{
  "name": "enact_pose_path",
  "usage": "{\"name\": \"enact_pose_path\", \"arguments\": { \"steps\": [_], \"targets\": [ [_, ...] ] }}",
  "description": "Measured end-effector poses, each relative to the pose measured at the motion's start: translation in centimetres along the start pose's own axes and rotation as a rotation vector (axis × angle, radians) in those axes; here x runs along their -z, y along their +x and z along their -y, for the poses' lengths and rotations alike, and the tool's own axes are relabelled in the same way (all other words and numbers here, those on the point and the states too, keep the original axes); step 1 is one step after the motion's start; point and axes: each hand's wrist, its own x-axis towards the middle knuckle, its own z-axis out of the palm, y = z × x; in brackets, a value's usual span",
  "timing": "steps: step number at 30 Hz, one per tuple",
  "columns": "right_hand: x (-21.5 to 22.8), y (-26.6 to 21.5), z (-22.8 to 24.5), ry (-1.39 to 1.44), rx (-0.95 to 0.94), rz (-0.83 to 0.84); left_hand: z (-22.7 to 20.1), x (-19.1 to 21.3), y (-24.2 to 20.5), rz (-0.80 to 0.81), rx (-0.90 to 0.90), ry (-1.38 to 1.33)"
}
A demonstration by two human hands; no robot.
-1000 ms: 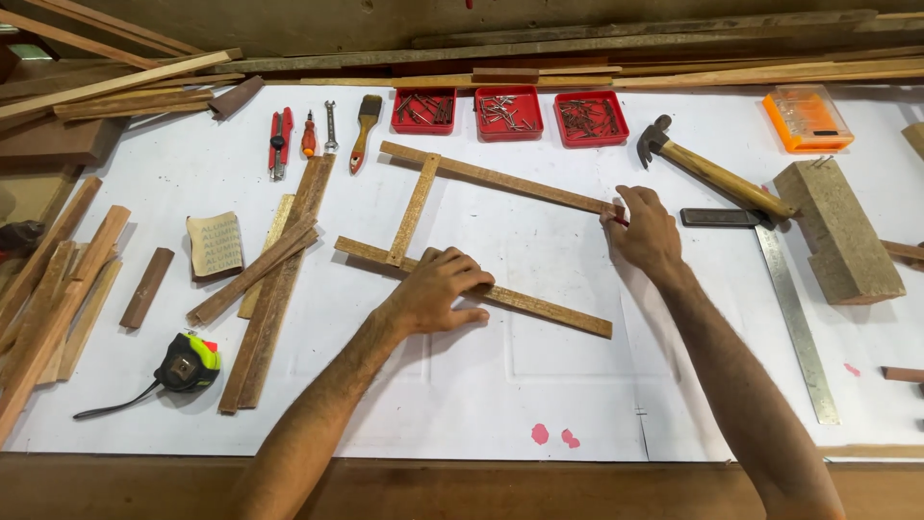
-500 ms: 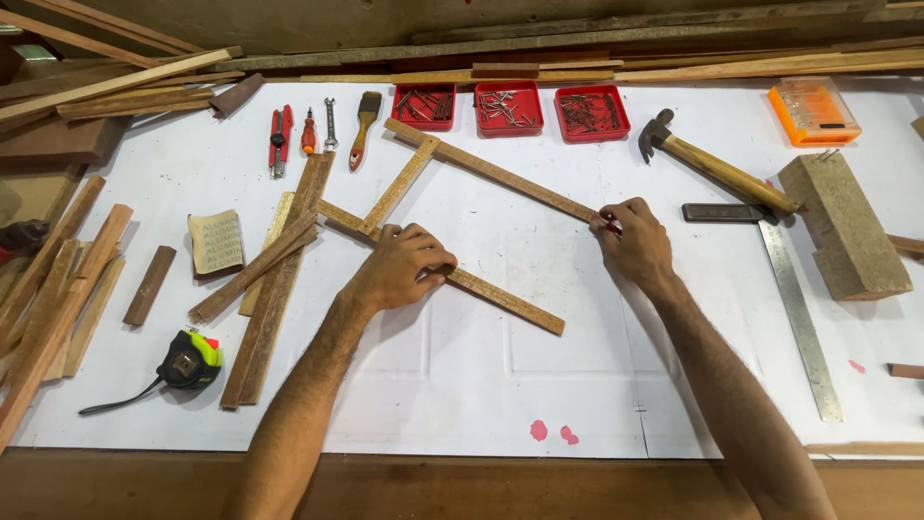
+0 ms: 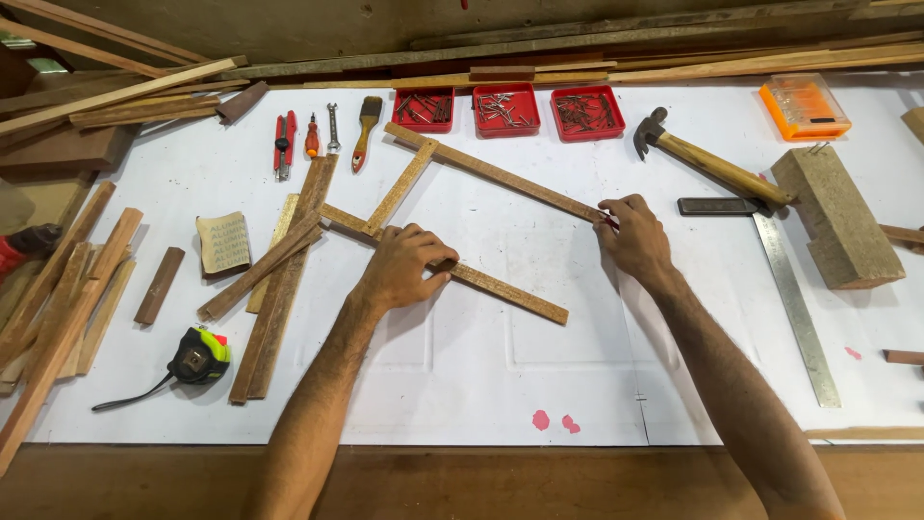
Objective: The person assembles a small wooden frame structure on a workbench. They position and align wood strips, measure pieces with a tape measure and a steel ruler, mark cut or nail positions with a pencil, take nails from red trays, and hammer nails to fasten a cross piece to the frame, pressing the assembly together by hand.
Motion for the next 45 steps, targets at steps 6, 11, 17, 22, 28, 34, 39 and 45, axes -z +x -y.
{"name": "enact_pose_path", "arguments": {
  "steps": [6,11,17,22,28,34,39,45],
  "targets": [
    [-0.7,0.9,-1.0,-0.007,0.010,-0.003,-0.1,0.0,-0.2,0.004,0.001,-0.045],
    [1.1,-0.1,2.6,0.008,-0.016,-0.009,0.1,0.0,-1.0,-0.077,-0.038,-0.082],
    [-0.9,0.0,6.5,0.047,0.163,0.000,0.6,0.8,-2.9,-0.186,-0.025,-0.121],
    [-3.3,-0.5,11.9,0.211,0.295,0.132,2.5,1.5,-5.5,-0.244,-0.025,-0.123],
    [-5.6,-1.4,20.8,0.210,0.378,0.307,5.0,3.2,-9.3,-0.282,0.116,-0.105],
    [-9.2,-1.3,26.8,0.204,0.344,0.449,6.8,5.2,-12.3,-0.255,0.255,-0.104],
    [-13.2,-0.2,28.2,0.261,0.620,0.457,8.7,4.2,-14.2,-0.446,0.174,-0.081],
    [-13.8,-1.5,33.3,0.182,0.508,0.563,9.2,6.7,-19.2,-0.428,0.333,0.038]
  ]
}}
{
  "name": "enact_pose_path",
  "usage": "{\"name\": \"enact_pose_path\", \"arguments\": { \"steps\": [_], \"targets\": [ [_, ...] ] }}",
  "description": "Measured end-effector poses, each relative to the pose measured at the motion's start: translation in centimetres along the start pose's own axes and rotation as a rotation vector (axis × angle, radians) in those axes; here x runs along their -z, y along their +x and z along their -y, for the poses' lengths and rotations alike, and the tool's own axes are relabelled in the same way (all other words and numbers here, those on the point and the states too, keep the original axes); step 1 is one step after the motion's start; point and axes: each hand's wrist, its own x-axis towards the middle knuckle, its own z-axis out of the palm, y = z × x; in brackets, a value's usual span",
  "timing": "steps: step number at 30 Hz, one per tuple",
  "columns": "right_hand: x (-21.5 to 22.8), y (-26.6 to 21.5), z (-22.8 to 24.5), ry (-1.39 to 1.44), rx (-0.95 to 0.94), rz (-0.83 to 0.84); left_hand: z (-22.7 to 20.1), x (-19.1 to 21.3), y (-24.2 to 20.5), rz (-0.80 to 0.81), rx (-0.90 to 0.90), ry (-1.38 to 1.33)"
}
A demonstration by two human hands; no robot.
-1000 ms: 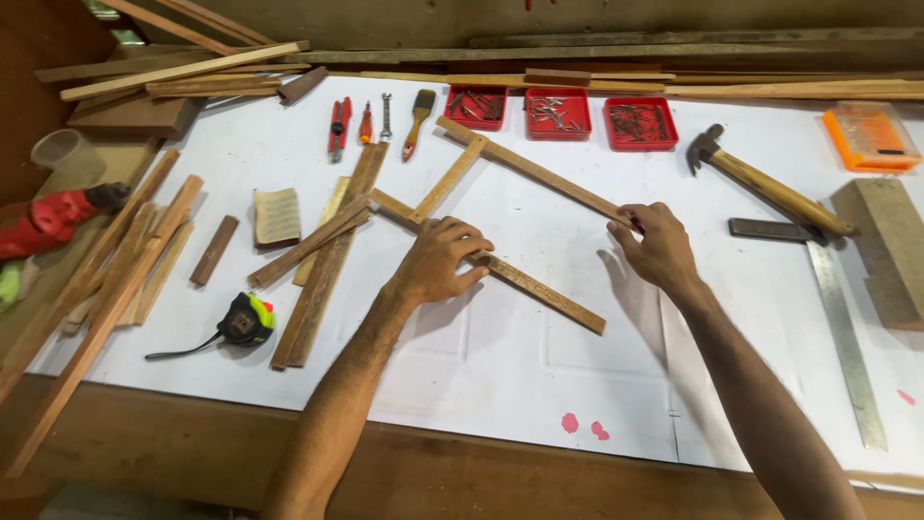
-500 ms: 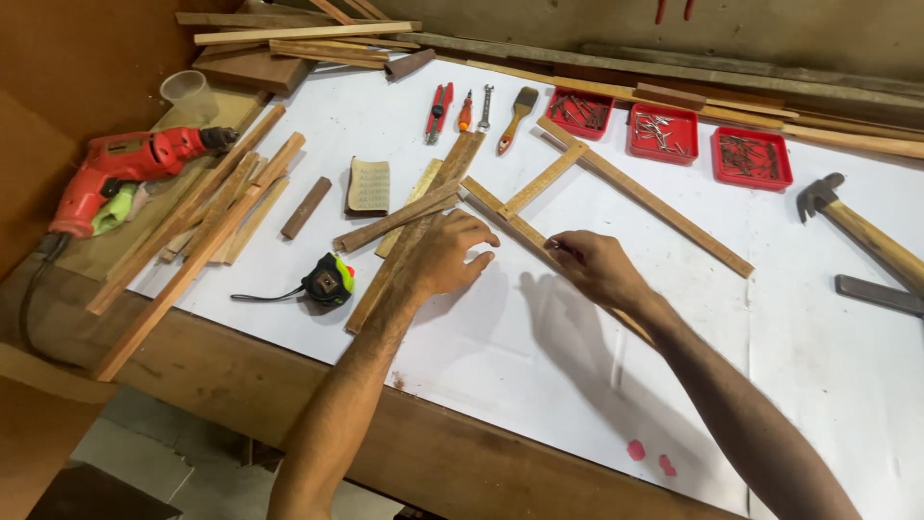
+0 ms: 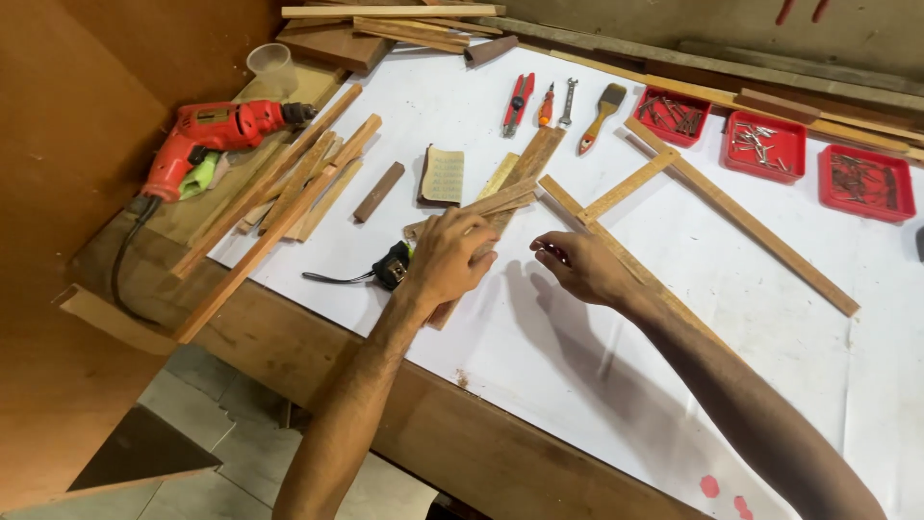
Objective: The person assembles a small wooden frame structure on a workbench. They position and align wood strips, measure pieces with a tape measure and a steel ruler, mark cut or nail positions with a pencil, take nails from red trays, and hammer nails to fasten a cross piece to the frame, pressing the assembly together by hand.
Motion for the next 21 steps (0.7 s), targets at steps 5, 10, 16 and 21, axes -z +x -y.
{"name": "enact_pose_path", "arguments": {
  "steps": [5,10,16,21],
  "targets": [
    [-3.6,3.2,1.5,0.050,0.136,0.047,2.3,3.3,-3.8,-0.008,0.197,0.193],
    [-5.6,5.4,5.9,0.090,0.151,0.114,2.1,5.1,-6.1,-0.033,0.464,0.299],
    [-8.2,8.4,5.7,0.128,0.245,0.112,4.2,3.1,-6.9,0.051,0.471,0.263],
    [-7.3,8.5,5.7,0.231,0.304,0.110,3.5,3.4,-5.8,-0.095,0.285,-0.010]
  ]
}}
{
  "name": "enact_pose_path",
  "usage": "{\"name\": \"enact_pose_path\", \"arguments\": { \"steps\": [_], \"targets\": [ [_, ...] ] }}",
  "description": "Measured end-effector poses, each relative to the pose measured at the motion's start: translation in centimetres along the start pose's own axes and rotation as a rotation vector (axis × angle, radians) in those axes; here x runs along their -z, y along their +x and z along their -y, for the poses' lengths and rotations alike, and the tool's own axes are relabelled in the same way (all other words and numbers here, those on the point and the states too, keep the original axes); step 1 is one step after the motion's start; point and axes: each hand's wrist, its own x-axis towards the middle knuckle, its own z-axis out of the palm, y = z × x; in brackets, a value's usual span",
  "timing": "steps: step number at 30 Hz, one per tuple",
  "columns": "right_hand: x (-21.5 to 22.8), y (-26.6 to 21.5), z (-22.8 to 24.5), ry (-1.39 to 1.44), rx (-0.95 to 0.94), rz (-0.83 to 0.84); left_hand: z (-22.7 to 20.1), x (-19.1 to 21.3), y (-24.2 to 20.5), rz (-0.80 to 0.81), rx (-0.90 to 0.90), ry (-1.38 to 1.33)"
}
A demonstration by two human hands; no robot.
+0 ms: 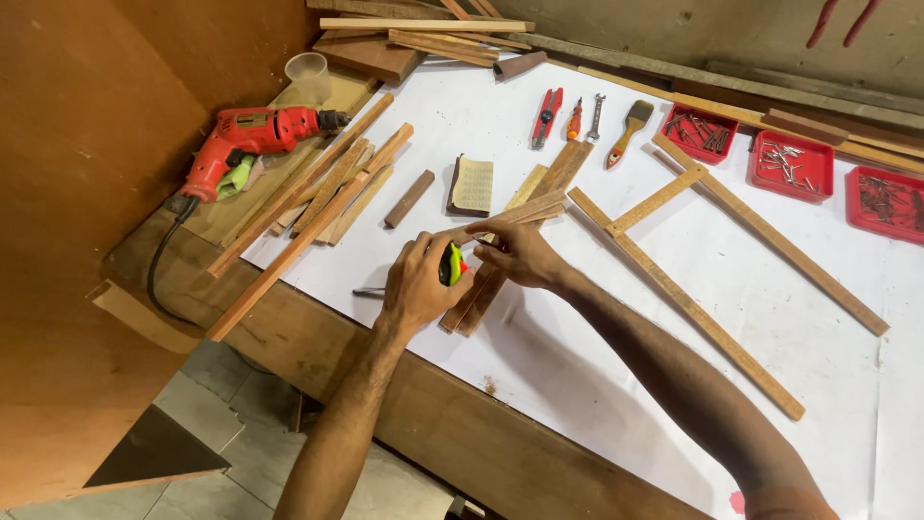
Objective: The person assembles a small wooden frame structure on a workbench. They position and align wood strips, measure pieces with a tape measure and a steel ruler, mark cut or nail positions with a pencil, take nails from red trays, and hammer nails to fasten a cross piece to the frame, pressing the assembly together by hand.
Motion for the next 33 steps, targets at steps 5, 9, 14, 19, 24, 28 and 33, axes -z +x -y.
{"name": "enact_pose_path", "arguments": {
  "steps": [5,9,14,19,24,28,33],
  "targets": [
    [3.1,-1.7,1.7,0.027,-0.104,-0.004,-2.2,-0.8,2.5,0.016,-0.169,-0.043],
    [5.1,-2.7,0.7,0.004,-0.083,-0.096,-3.6,-2.1,4.8,0.038,-0.181,-0.085],
    [7.6,-3.8,0.6,-0.031,-0.137,-0.142,-6.1,-2.3,6.3,0.002,-0.165,-0.205],
    [10.1,-6.2,1.4,0.025,-0.159,-0.195,-8.0,-2.4,7.8,-0.002,-0.254,-0.299],
    [11.9,-9.0,-0.7,0.214,-0.226,-0.294,-9.3,-5.3,9.9,0.023,-0.513,-0.331],
    [11.2,-10.3,-2.6,0.169,-0.266,-0.290,-8.5,-8.3,9.4,0.115,-0.463,-0.328],
    [9.7,-9.8,-4.3,-0.214,-0.059,-0.316,-6.6,-8.0,8.9,0.085,-0.304,0.018]
  ]
}}
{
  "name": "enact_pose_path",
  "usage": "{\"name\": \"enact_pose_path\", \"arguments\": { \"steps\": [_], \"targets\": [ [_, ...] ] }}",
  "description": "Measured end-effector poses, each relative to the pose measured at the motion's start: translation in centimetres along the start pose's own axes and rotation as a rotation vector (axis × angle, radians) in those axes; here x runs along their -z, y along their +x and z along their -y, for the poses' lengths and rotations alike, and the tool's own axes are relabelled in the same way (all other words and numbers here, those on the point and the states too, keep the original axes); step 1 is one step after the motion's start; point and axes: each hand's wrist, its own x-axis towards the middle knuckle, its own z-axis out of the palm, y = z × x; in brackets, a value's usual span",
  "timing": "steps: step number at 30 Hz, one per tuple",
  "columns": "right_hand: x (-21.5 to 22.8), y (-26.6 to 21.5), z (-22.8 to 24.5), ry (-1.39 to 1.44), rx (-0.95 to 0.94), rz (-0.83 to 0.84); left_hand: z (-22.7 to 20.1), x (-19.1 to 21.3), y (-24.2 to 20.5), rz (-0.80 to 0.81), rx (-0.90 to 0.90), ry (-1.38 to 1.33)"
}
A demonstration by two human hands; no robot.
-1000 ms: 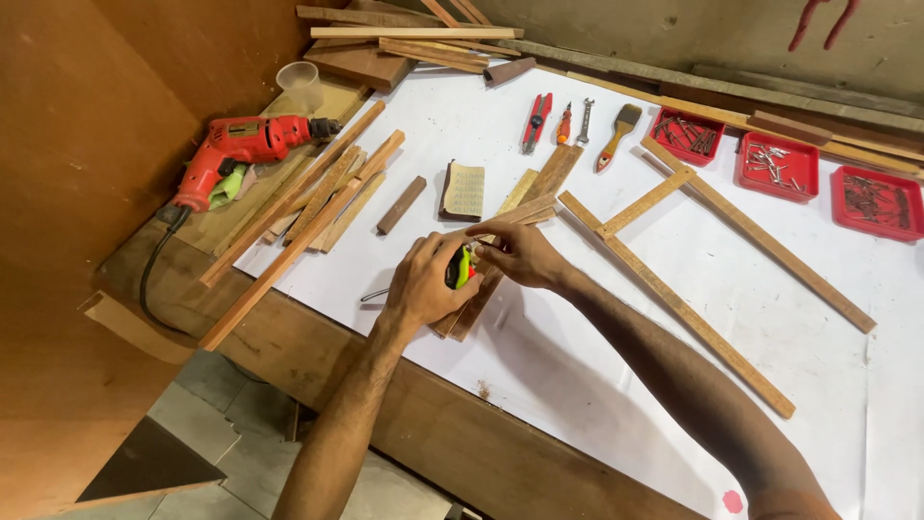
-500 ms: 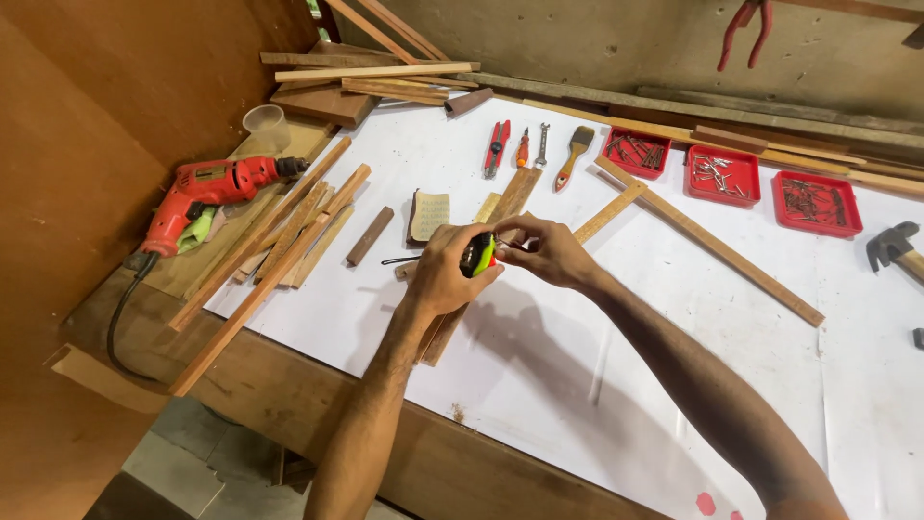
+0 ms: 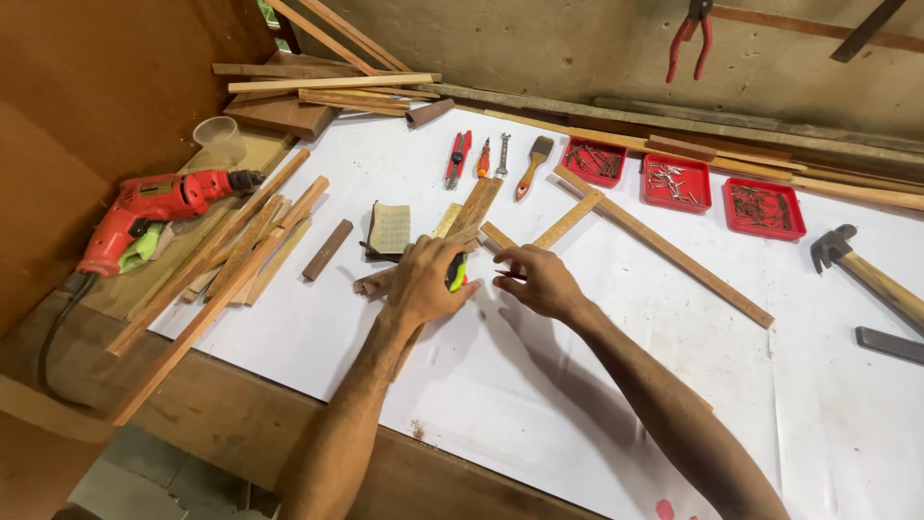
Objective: The person assembles a small wooden frame structure on a workbench. They position and align wood strips, measure pieces with a tape measure and a steel ruler, mark cut or nail positions with a pencil, take nails from red trays, and hammer nails to fasten a cross piece to the frame, pressing the assembly together by hand.
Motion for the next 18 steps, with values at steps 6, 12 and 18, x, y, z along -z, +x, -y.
{"name": "enact_pose_path", "arguments": {
  "steps": [6,12,18],
  "targets": [
    [-2.4,2.4,0.8,-0.187,-0.114,0.052,1.1,2.9,-0.7,0.002,0.244,0.107],
    [-6.2,6.4,1.8,-0.050,-0.283,0.104,1.0,3.4,-0.6,0.153,0.406,0.160],
    [-9.1,8.8,2.0,-0.124,-0.229,-0.005,2.5,3.2,-1.0,0.099,0.452,0.192]
  ]
}}
